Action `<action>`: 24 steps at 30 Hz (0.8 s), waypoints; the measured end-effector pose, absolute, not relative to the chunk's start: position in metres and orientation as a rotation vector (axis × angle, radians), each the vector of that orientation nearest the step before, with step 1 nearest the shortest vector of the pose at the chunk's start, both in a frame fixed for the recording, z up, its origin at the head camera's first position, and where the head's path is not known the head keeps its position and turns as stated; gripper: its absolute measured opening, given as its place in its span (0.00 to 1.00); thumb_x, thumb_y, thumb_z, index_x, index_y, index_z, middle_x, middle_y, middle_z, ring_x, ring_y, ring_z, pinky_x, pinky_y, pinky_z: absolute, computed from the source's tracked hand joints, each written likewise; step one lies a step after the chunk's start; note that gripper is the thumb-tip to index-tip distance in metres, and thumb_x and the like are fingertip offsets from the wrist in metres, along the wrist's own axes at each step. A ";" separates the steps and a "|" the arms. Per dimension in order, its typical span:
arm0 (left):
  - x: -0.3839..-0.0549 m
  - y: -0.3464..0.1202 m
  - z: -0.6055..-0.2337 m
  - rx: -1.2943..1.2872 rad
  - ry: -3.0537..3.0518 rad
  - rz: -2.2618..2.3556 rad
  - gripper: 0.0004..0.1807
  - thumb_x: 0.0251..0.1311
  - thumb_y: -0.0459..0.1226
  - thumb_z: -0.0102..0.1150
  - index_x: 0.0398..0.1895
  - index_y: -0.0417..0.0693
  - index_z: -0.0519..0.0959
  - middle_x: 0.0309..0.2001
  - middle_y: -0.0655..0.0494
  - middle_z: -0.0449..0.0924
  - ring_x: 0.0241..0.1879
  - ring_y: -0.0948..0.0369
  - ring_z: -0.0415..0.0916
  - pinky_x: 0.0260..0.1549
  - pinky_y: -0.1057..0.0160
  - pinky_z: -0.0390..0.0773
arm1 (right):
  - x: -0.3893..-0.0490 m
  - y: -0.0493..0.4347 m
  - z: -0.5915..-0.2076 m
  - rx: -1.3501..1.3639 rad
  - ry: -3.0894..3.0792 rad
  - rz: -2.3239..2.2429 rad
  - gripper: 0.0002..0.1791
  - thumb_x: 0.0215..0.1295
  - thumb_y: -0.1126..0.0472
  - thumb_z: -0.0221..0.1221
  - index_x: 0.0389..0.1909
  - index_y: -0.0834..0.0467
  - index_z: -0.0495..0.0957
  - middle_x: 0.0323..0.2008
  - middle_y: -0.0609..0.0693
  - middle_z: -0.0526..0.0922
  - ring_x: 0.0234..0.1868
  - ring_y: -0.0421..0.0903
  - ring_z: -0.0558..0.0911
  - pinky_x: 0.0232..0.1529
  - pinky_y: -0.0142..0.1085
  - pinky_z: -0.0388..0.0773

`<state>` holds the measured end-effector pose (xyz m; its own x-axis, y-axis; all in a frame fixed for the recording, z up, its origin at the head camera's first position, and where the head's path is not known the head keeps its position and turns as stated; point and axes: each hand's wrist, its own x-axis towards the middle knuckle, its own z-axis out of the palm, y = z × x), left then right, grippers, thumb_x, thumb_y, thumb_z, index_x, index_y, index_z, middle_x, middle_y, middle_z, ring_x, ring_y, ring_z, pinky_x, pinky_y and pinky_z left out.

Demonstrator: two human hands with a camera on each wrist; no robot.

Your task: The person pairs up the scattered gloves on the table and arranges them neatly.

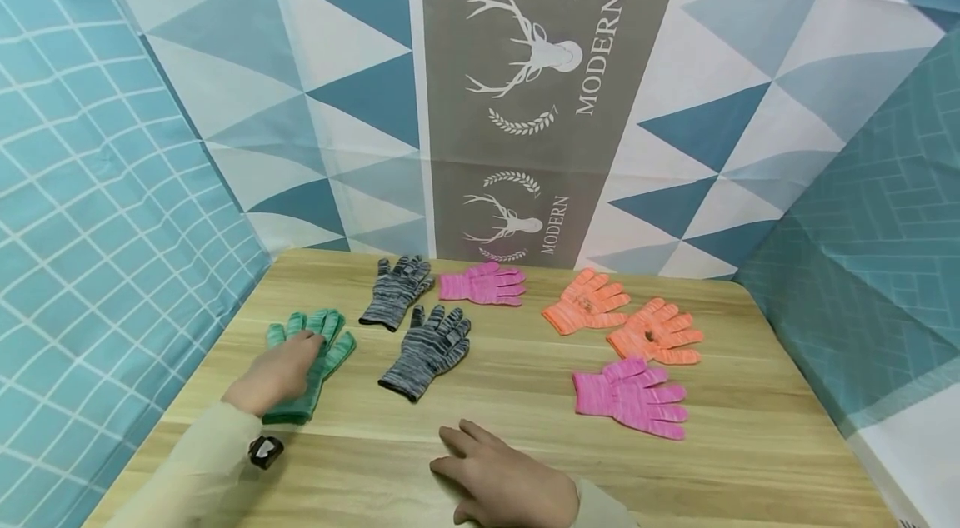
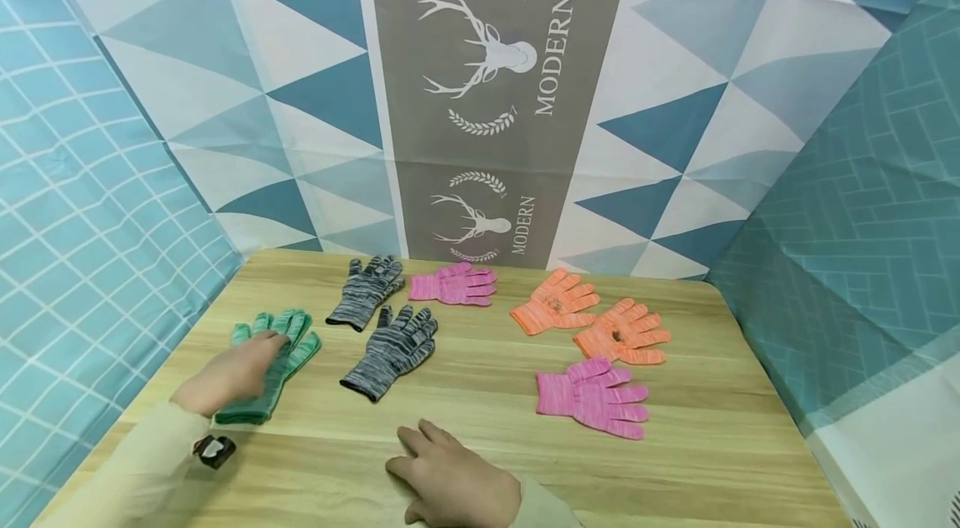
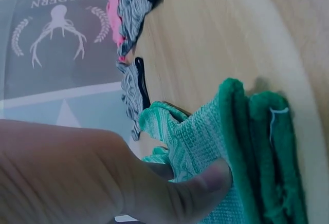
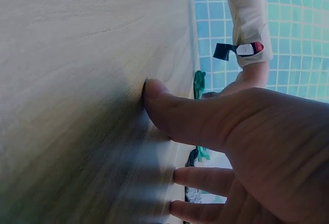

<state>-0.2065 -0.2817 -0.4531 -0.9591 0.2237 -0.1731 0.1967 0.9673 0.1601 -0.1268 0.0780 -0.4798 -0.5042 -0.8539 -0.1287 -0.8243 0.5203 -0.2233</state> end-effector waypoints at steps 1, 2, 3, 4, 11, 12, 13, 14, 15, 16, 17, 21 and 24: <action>-0.209 -0.283 -0.453 0.318 2.920 0.214 0.34 0.52 0.12 0.58 0.66 0.22 0.68 0.65 0.22 0.68 0.62 0.28 0.70 0.54 0.36 0.79 | -0.127 0.078 -0.480 -1.423 2.540 -0.196 0.30 0.63 0.45 0.70 0.66 0.41 0.76 0.73 0.51 0.69 0.73 0.59 0.69 0.71 0.44 0.72; -0.211 -0.285 -0.452 0.326 2.915 0.219 0.34 0.51 0.12 0.58 0.66 0.22 0.68 0.65 0.21 0.68 0.63 0.28 0.69 0.55 0.36 0.78 | -0.127 0.078 -0.480 -1.426 2.542 -0.195 0.30 0.63 0.45 0.70 0.66 0.41 0.76 0.73 0.51 0.70 0.73 0.59 0.70 0.71 0.44 0.72; -0.214 -0.286 -0.451 0.332 2.912 0.223 0.35 0.50 0.12 0.57 0.66 0.21 0.68 0.65 0.21 0.68 0.63 0.27 0.69 0.56 0.36 0.77 | -0.127 0.077 -0.480 -1.428 2.544 -0.196 0.30 0.63 0.45 0.70 0.66 0.41 0.76 0.73 0.51 0.70 0.73 0.59 0.70 0.71 0.44 0.72; -0.216 -0.288 -0.451 0.334 2.908 0.228 0.35 0.49 0.11 0.58 0.66 0.21 0.67 0.65 0.21 0.67 0.63 0.27 0.69 0.57 0.36 0.77 | -0.128 0.077 -0.480 -1.431 2.546 -0.199 0.30 0.62 0.45 0.70 0.66 0.41 0.76 0.73 0.51 0.70 0.73 0.59 0.70 0.70 0.44 0.72; -0.236 -0.299 -0.447 0.325 2.874 0.233 0.38 0.45 0.11 0.58 0.67 0.21 0.66 0.65 0.20 0.66 0.64 0.27 0.67 0.51 0.43 0.80 | -0.129 0.077 -0.479 -1.481 2.568 -0.196 0.31 0.62 0.45 0.70 0.67 0.42 0.76 0.72 0.52 0.70 0.72 0.59 0.70 0.71 0.45 0.72; -0.238 -0.301 -0.446 0.320 2.872 0.235 0.38 0.45 0.12 0.57 0.67 0.21 0.66 0.65 0.20 0.65 0.64 0.26 0.66 0.50 0.44 0.80 | -0.129 0.077 -0.479 -1.488 2.570 -0.199 0.32 0.62 0.45 0.70 0.67 0.42 0.76 0.72 0.52 0.70 0.72 0.60 0.70 0.71 0.45 0.72; -0.239 -0.303 -0.446 0.323 2.875 0.240 0.38 0.44 0.12 0.58 0.66 0.20 0.67 0.65 0.20 0.65 0.64 0.26 0.66 0.50 0.44 0.79 | -0.129 0.077 -0.479 -1.495 2.574 -0.198 0.32 0.62 0.45 0.70 0.67 0.43 0.76 0.72 0.52 0.70 0.72 0.60 0.70 0.71 0.45 0.72; -0.241 -0.304 -0.445 0.329 2.877 0.238 0.38 0.44 0.12 0.58 0.66 0.20 0.67 0.64 0.20 0.66 0.64 0.26 0.66 0.50 0.44 0.79 | -0.130 0.076 -0.479 -1.498 2.576 -0.197 0.32 0.62 0.45 0.70 0.67 0.43 0.76 0.72 0.52 0.70 0.72 0.60 0.70 0.71 0.45 0.72; -0.243 -0.306 -0.444 0.336 2.879 0.238 0.38 0.44 0.12 0.59 0.66 0.20 0.67 0.64 0.20 0.66 0.63 0.26 0.66 0.48 0.45 0.79 | -0.130 0.076 -0.479 -1.507 2.581 -0.195 0.32 0.62 0.44 0.70 0.67 0.43 0.76 0.72 0.52 0.70 0.72 0.60 0.70 0.71 0.45 0.72; -0.245 -0.307 -0.443 0.342 2.883 0.236 0.38 0.44 0.12 0.59 0.65 0.20 0.67 0.64 0.20 0.67 0.63 0.26 0.66 0.50 0.43 0.79 | -0.130 0.076 -0.479 -1.503 2.574 -0.196 0.32 0.62 0.44 0.70 0.67 0.43 0.76 0.72 0.52 0.70 0.72 0.59 0.70 0.71 0.44 0.72; -0.246 -0.308 -0.443 0.347 2.886 0.233 0.37 0.44 0.13 0.59 0.65 0.20 0.68 0.64 0.20 0.67 0.63 0.26 0.66 0.52 0.42 0.79 | -0.131 0.075 -0.479 -1.499 2.566 -0.200 0.32 0.62 0.45 0.70 0.67 0.42 0.76 0.72 0.52 0.70 0.72 0.59 0.70 0.70 0.44 0.73; -0.256 -0.308 -0.448 0.352 2.897 0.214 0.35 0.47 0.13 0.59 0.64 0.21 0.69 0.63 0.20 0.68 0.63 0.27 0.67 0.58 0.37 0.76 | -0.132 0.075 -0.481 -1.456 2.521 -0.220 0.30 0.63 0.46 0.70 0.67 0.40 0.76 0.72 0.49 0.70 0.72 0.58 0.70 0.69 0.44 0.74; -0.264 -0.302 -0.452 0.354 2.894 0.215 0.33 0.50 0.14 0.59 0.65 0.21 0.69 0.63 0.21 0.70 0.63 0.28 0.68 0.60 0.36 0.74 | -0.132 0.079 -0.483 -1.393 2.486 -0.251 0.29 0.65 0.45 0.69 0.67 0.39 0.76 0.73 0.48 0.69 0.72 0.58 0.70 0.67 0.44 0.76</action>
